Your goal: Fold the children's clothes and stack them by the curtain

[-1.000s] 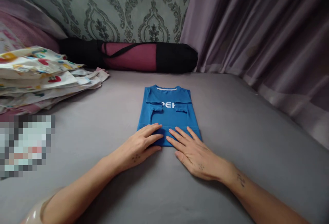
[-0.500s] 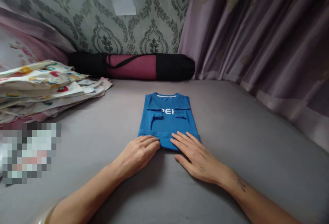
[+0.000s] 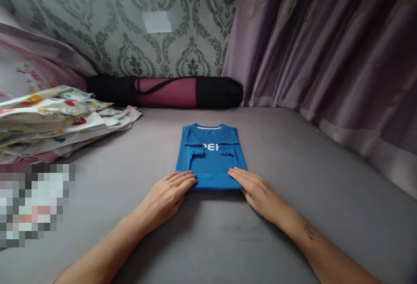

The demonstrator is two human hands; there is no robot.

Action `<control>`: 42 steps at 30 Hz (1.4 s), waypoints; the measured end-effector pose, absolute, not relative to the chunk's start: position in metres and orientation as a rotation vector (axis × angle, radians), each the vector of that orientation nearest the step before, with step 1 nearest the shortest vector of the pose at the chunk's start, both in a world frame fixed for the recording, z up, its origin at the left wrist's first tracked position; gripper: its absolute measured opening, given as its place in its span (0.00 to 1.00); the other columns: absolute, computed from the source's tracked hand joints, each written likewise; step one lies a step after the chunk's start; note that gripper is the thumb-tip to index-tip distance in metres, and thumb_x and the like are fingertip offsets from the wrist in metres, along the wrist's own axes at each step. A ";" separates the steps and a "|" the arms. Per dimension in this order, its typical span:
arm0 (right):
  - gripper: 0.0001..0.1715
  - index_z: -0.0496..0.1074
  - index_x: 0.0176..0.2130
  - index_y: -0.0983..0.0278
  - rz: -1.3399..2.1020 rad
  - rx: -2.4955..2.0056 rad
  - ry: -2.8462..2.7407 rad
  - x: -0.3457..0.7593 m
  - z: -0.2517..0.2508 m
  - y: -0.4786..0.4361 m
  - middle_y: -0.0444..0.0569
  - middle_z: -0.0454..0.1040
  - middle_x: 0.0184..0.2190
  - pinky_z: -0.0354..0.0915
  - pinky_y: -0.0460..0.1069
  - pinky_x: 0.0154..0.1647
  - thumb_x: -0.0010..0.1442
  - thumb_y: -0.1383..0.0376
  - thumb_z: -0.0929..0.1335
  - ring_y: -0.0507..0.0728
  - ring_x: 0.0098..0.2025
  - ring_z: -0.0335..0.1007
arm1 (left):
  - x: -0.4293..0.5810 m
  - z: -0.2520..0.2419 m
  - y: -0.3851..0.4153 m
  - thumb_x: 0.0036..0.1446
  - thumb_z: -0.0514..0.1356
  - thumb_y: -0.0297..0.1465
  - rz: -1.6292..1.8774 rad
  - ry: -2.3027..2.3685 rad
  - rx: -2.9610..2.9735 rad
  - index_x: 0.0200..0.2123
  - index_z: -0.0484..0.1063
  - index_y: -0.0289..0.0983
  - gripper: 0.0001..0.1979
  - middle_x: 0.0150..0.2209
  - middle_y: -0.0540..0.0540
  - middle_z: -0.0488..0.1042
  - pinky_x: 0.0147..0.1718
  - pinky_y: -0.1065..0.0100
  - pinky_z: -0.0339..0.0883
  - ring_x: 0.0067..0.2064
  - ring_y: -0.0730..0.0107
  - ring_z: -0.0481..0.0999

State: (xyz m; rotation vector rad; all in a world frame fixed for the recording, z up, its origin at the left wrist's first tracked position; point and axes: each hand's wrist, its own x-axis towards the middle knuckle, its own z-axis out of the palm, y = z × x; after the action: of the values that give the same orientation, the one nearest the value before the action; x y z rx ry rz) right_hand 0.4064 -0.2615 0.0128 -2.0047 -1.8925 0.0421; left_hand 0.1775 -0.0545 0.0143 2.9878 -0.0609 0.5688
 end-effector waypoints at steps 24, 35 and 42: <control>0.30 0.66 0.60 0.46 0.847 -1.812 -2.000 0.385 0.110 -0.322 0.39 0.73 0.54 0.66 0.48 0.55 0.63 0.70 0.61 0.55 0.54 0.71 | 0.109 0.099 -0.063 0.63 0.52 0.28 0.028 -0.133 2.657 0.58 0.67 0.53 0.23 0.48 0.50 0.78 0.45 0.72 0.72 0.47 0.66 0.78; 0.18 0.75 0.38 0.65 0.967 -1.857 -1.299 0.410 0.095 -0.271 0.47 0.77 0.35 0.68 0.49 0.39 0.62 0.55 0.63 0.56 0.38 0.73 | 0.157 0.091 -0.026 0.58 0.58 0.44 -0.117 0.434 1.835 0.39 0.73 0.35 0.18 0.30 0.49 0.74 0.31 0.72 0.65 0.31 0.72 0.71; 0.17 0.73 0.40 0.66 0.508 -2.272 -0.994 0.423 0.049 -0.226 0.53 0.77 0.35 0.67 0.51 0.38 0.64 0.60 0.60 0.59 0.39 0.73 | 0.209 0.052 -0.015 0.57 0.54 0.41 0.191 0.871 1.926 0.33 0.69 0.34 0.14 0.25 0.50 0.69 0.27 0.71 0.63 0.29 0.69 0.70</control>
State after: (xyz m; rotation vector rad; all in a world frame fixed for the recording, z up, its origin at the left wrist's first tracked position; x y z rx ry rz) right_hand 0.4225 -0.2263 0.0489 -2.2715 -0.9935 0.5078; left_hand 0.2090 -0.0147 0.0520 1.9261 0.8710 0.1912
